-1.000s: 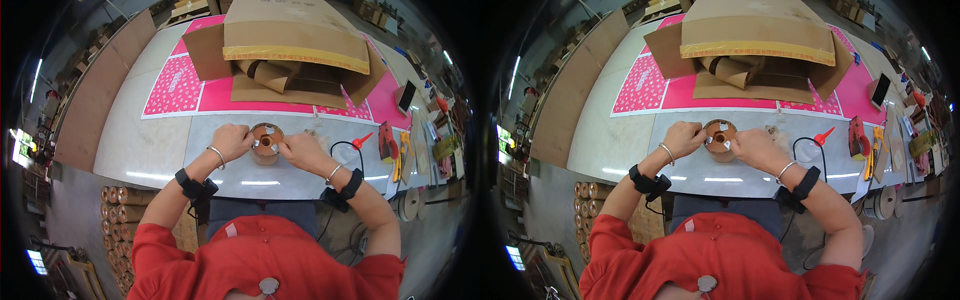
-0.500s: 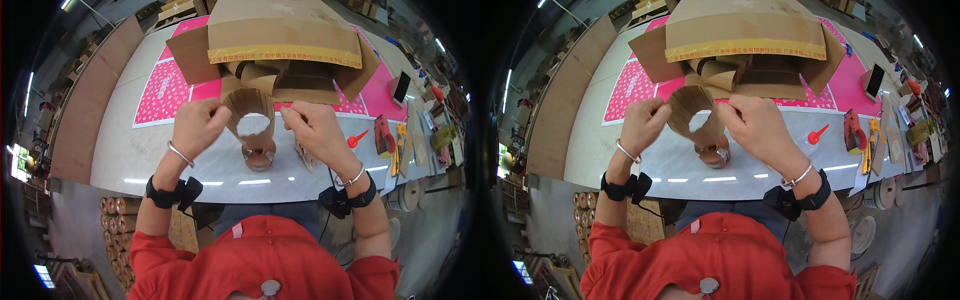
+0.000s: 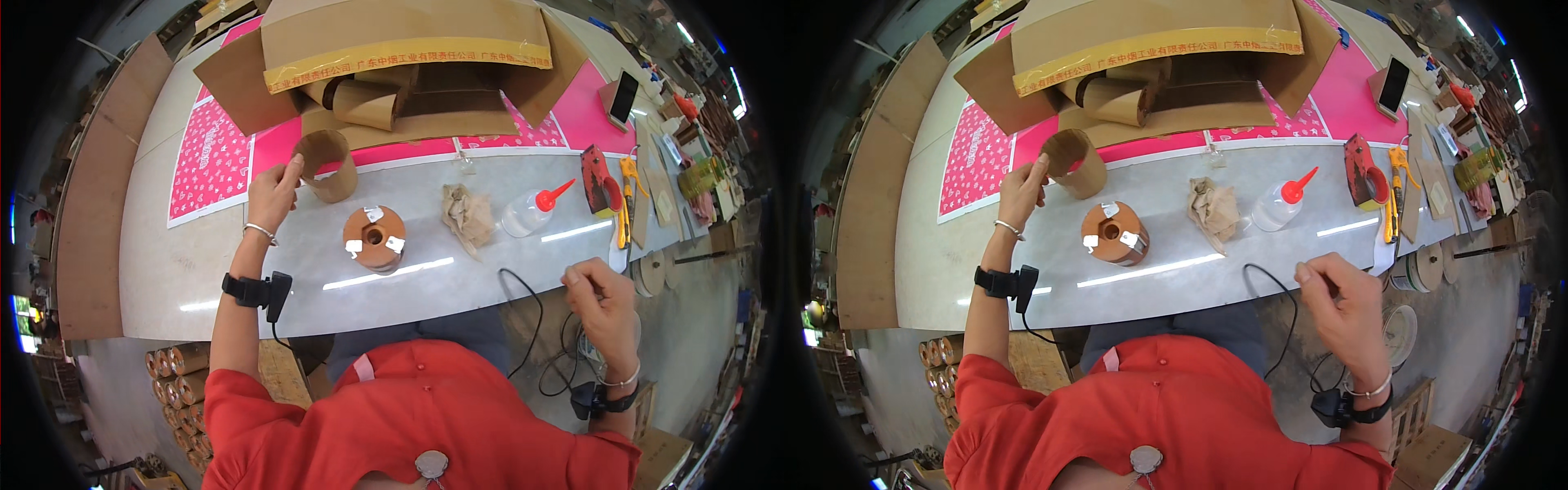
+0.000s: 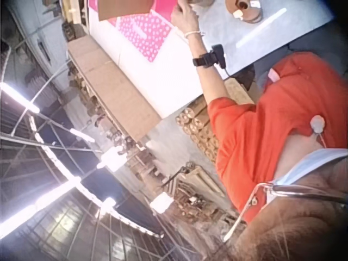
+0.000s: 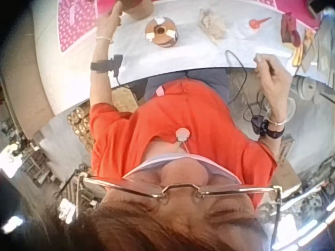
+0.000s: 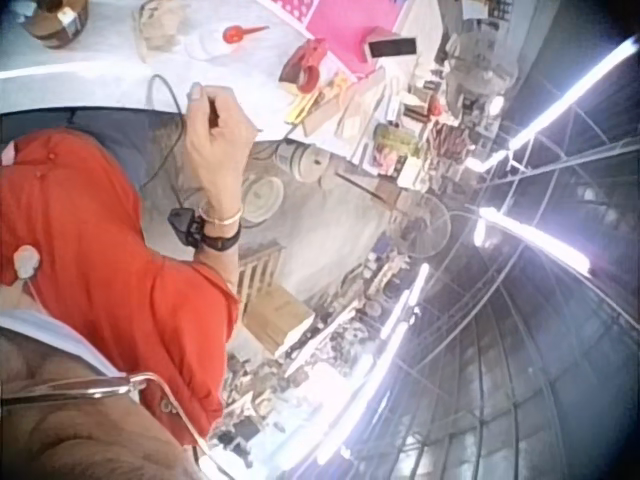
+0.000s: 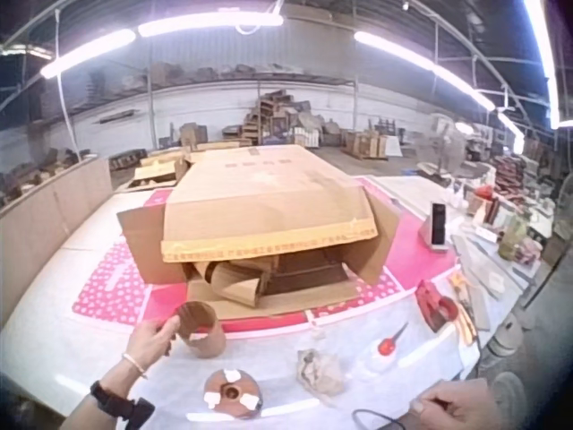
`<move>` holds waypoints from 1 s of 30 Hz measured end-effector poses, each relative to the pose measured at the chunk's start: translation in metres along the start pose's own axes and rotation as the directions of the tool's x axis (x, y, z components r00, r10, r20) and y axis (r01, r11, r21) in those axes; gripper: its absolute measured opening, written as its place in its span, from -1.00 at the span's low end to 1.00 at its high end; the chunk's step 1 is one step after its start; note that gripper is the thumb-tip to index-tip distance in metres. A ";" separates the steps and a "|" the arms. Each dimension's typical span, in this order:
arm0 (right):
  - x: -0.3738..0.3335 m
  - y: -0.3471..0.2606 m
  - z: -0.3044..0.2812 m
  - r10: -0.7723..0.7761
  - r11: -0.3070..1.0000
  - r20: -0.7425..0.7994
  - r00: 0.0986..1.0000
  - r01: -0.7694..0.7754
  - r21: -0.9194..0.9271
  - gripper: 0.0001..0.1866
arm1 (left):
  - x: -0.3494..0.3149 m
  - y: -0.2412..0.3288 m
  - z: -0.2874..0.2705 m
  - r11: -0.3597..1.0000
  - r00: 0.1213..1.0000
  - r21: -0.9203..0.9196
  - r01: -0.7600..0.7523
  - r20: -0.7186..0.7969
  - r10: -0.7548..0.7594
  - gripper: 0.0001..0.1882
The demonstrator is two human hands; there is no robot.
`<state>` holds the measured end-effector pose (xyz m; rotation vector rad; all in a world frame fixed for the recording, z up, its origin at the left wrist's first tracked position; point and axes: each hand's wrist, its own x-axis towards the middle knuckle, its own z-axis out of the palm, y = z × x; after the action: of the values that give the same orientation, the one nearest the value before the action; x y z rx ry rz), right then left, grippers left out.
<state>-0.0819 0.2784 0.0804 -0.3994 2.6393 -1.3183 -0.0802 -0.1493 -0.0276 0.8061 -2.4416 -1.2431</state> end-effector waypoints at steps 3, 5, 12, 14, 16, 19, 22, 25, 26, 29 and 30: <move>0.012 0.026 0.027 -0.168 0.982 0.005 0.986 0.168 -0.084 -0.90 | -0.012 0.000 -0.005 0.997 0.998 -0.030 0.064 0.010 -0.064 -0.41; 0.028 0.038 0.062 -0.364 0.925 -0.024 0.931 0.358 -0.131 -0.83 | -0.024 -0.013 -0.006 0.993 0.998 -0.121 0.019 0.066 -0.011 -0.51; 0.090 0.060 0.144 -0.705 0.615 -0.008 0.709 0.606 -0.504 -0.56 | -0.104 -0.039 0.018 0.915 0.917 -0.347 -0.205 0.260 0.304 -0.05; 0.093 0.067 0.152 -0.522 0.665 0.028 0.853 0.427 -0.613 -0.50 | -0.117 -0.033 0.030 0.930 0.892 -0.260 -0.260 0.305 0.335 0.18; 0.100 0.082 0.156 -0.480 0.685 0.055 0.875 0.414 -0.600 -0.51 | -0.119 -0.028 0.042 0.932 0.895 -0.254 -0.260 0.298 0.331 0.21; 0.112 0.106 0.158 -0.486 0.710 0.046 0.873 0.425 -0.561 -0.55 | -0.112 -0.024 0.058 0.923 0.894 -0.263 -0.280 0.279 0.351 0.26; 0.118 0.110 0.152 -0.457 0.770 0.034 0.889 0.414 -0.485 -0.63 | -0.110 -0.017 0.073 0.903 0.893 -0.388 -0.183 0.318 0.318 0.21; 0.119 0.099 0.139 -0.267 0.926 0.087 0.960 0.281 -0.252 -0.71 | -0.112 -0.015 0.082 0.897 0.921 -0.422 -0.127 0.285 0.265 0.14; 0.118 0.090 0.131 -0.162 0.983 0.141 0.977 0.172 -0.058 -0.74 | -0.112 -0.014 0.084 0.894 0.921 -0.429 -0.127 0.283 0.267 0.14; 0.083 0.029 0.122 -0.451 0.887 0.142 0.881 0.426 0.177 -0.76 | -0.118 -0.020 0.087 0.892 0.937 -0.411 -0.189 0.194 0.289 0.08; 0.075 0.009 0.128 -0.629 0.777 0.129 0.767 0.614 0.136 -0.75 | -0.119 -0.023 0.089 0.910 0.941 -0.344 -0.231 0.160 0.299 0.07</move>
<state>-0.1210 0.1635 -0.0049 -1.4089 2.3692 -1.4607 -0.0196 -0.0318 -0.0982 0.2511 -2.3091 -1.6220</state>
